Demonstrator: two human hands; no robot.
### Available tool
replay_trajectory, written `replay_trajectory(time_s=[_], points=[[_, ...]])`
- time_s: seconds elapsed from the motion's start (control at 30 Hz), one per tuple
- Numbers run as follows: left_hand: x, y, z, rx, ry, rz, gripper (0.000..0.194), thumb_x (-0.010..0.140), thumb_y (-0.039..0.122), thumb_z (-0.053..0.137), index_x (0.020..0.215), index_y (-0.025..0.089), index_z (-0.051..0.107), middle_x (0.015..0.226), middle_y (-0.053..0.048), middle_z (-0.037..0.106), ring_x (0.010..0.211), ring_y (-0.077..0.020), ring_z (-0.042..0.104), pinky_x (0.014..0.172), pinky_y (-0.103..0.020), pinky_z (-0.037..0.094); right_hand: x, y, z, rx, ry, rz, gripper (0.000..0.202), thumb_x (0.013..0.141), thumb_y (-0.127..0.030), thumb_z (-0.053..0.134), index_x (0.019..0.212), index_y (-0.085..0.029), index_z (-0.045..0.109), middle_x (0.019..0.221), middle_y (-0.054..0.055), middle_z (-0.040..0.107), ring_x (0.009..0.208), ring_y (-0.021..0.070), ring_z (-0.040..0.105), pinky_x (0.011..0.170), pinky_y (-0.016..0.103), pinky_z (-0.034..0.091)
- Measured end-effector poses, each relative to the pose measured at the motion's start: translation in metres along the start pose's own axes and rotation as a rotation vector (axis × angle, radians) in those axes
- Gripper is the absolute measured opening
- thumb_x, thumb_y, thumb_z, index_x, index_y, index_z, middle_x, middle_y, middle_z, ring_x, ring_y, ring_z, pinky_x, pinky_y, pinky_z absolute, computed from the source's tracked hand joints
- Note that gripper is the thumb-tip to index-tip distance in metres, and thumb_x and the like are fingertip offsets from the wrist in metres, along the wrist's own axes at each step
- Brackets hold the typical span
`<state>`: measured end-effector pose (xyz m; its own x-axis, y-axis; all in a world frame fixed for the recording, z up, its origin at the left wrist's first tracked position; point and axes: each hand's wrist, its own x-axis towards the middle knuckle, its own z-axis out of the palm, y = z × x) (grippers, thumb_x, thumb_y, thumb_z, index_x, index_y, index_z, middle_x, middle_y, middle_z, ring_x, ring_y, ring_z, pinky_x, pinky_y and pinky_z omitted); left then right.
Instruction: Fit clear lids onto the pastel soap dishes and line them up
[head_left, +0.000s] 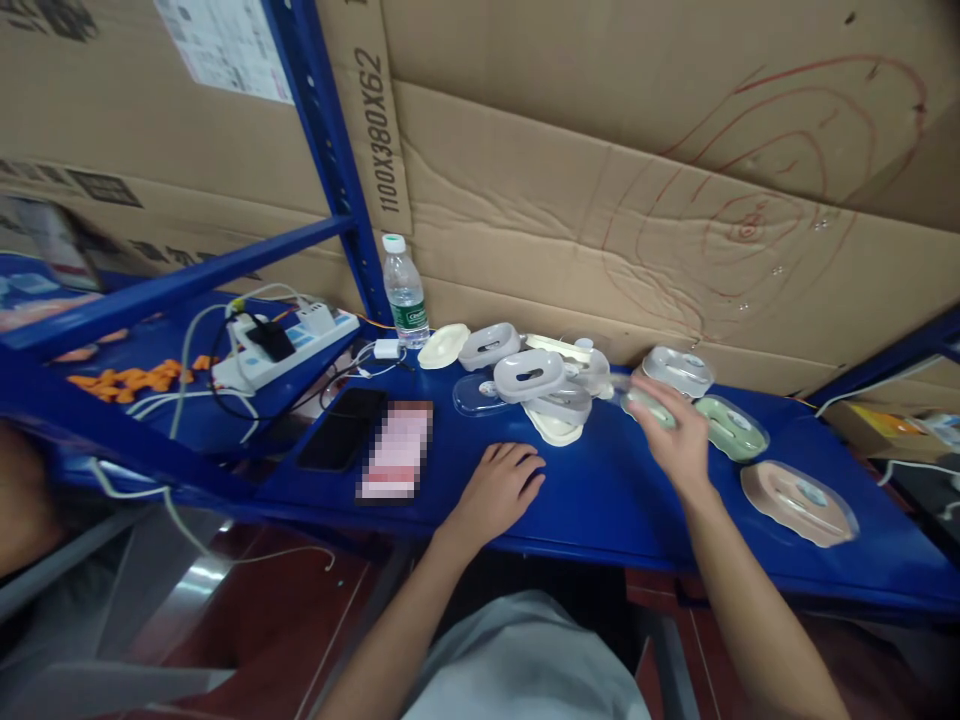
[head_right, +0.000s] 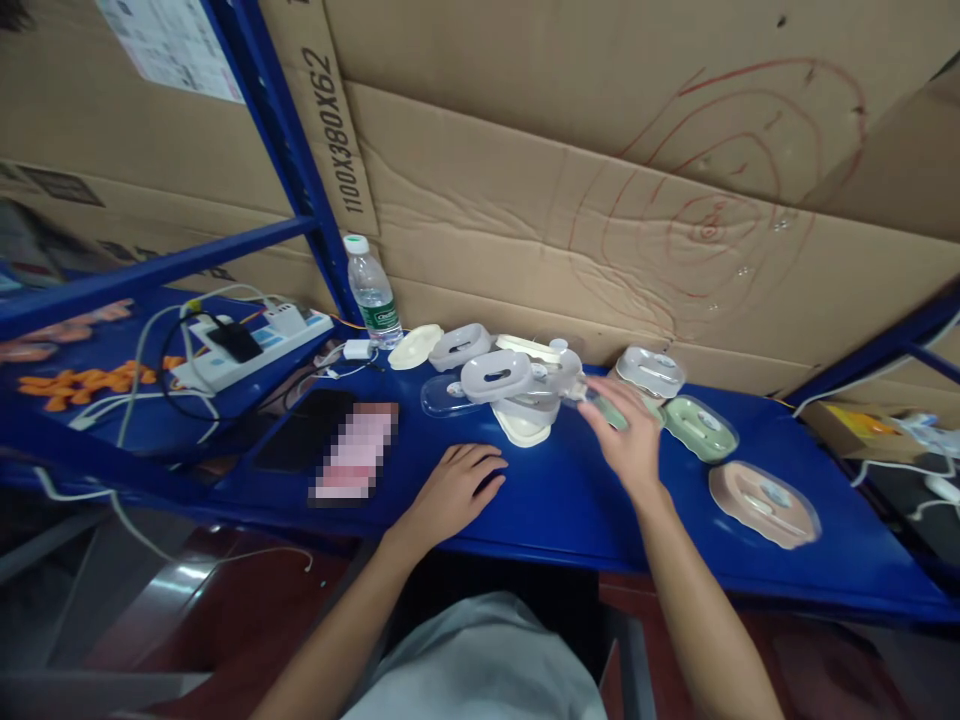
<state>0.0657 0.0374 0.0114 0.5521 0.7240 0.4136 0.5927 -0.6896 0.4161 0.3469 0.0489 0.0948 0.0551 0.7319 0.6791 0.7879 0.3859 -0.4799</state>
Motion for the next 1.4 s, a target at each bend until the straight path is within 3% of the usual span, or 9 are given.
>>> replay_trajectory(time_s=[0.23,0.4,0.67,0.77,0.9,1.03,1.13,1.27,1.4], points=[[0.0,0.0,0.001,-0.02,-0.001,0.0,0.02,0.105,0.024,0.06,0.121,0.024,0.072,0.125,-0.006,0.074,0.12,-0.0247,0.067,0.105,-0.045,0.049,0.114,-0.007,0.108,-0.002,-0.062,0.111,0.055,0.097,-0.067,0.06,0.118,-0.021,0.081,0.123,0.012,0.08,0.119,0.0328,0.074,0.108,0.048,0.055],[0.001,-0.002,0.0,-0.043,-0.01,-0.029,0.021,0.106,0.028,0.061,0.123,0.024,0.072,0.126,-0.006,0.074,0.12,-0.0244,0.066,0.106,-0.045,0.048,0.13,-0.01,0.153,-0.074,-0.079,0.141,0.06,0.097,-0.071,0.059,0.119,-0.019,0.081,0.125,0.015,0.079,0.121,0.0366,0.072,0.109,0.051,0.051],[-0.001,-0.005,-0.002,-0.12,0.008,-0.033,0.02,0.104,0.027,0.064,0.123,0.025,0.071,0.125,-0.005,0.074,0.119,-0.0252,0.066,0.105,-0.046,0.048,0.124,-0.018,0.182,-0.178,-0.119,0.145,0.058,0.099,-0.069,0.057,0.123,-0.02,0.076,0.127,0.016,0.077,0.123,0.036,0.069,0.111,0.058,0.046],[-0.001,-0.006,-0.002,-0.135,0.024,-0.029,0.019,0.105,0.026,0.064,0.123,0.026,0.071,0.124,-0.005,0.074,0.119,-0.0252,0.066,0.104,-0.046,0.049,0.115,-0.017,0.164,-0.186,-0.157,0.087,0.059,0.101,-0.067,0.055,0.135,-0.021,0.07,0.138,0.015,0.073,0.131,0.0338,0.065,0.117,0.058,0.042],[-0.001,-0.006,-0.002,-0.139,0.033,-0.02,0.019,0.106,0.027,0.061,0.122,0.026,0.071,0.124,-0.005,0.074,0.119,-0.0246,0.067,0.104,-0.046,0.049,0.083,0.018,0.09,-0.191,-0.126,-0.052,0.058,0.106,-0.063,0.047,0.14,-0.02,0.067,0.14,0.015,0.071,0.133,0.0311,0.064,0.116,0.051,0.046],[0.001,-0.005,-0.002,-0.126,0.03,-0.022,0.019,0.106,0.027,0.061,0.122,0.026,0.071,0.126,-0.005,0.074,0.12,-0.0256,0.067,0.104,-0.047,0.049,0.01,0.082,0.009,-0.418,-0.121,-0.02,0.06,0.105,-0.064,0.046,0.138,-0.02,0.068,0.137,0.019,0.07,0.134,0.0379,0.061,0.115,0.061,0.045],[0.002,-0.006,-0.001,-0.111,0.022,-0.011,0.018,0.106,0.026,0.062,0.121,0.026,0.071,0.126,-0.005,0.075,0.12,-0.026,0.067,0.104,-0.048,0.049,-0.049,0.109,-0.024,-0.538,-0.157,0.051,0.066,0.102,-0.07,0.047,0.147,-0.024,0.06,0.144,0.019,0.065,0.137,0.043,0.057,0.111,0.069,0.045],[-0.001,-0.004,-0.003,-0.166,0.051,-0.031,0.018,0.106,0.025,0.06,0.12,0.027,0.071,0.126,-0.003,0.075,0.12,-0.0238,0.069,0.105,-0.045,0.05,-0.092,0.1,-0.041,-0.535,-0.193,0.111,0.064,0.096,-0.072,0.057,0.145,-0.031,0.06,0.138,0.016,0.061,0.131,0.0448,0.058,0.107,0.073,0.046],[-0.002,0.018,-0.001,-0.227,0.064,-0.031,0.024,0.108,0.028,0.057,0.13,0.029,0.068,0.135,-0.005,0.071,0.127,-0.0233,0.066,0.11,-0.043,0.051,-0.103,0.067,-0.046,-0.248,-0.245,0.102,0.043,0.099,-0.057,0.064,0.136,-0.035,0.066,0.131,0.012,0.058,0.133,0.0363,0.058,0.112,0.058,0.051]])
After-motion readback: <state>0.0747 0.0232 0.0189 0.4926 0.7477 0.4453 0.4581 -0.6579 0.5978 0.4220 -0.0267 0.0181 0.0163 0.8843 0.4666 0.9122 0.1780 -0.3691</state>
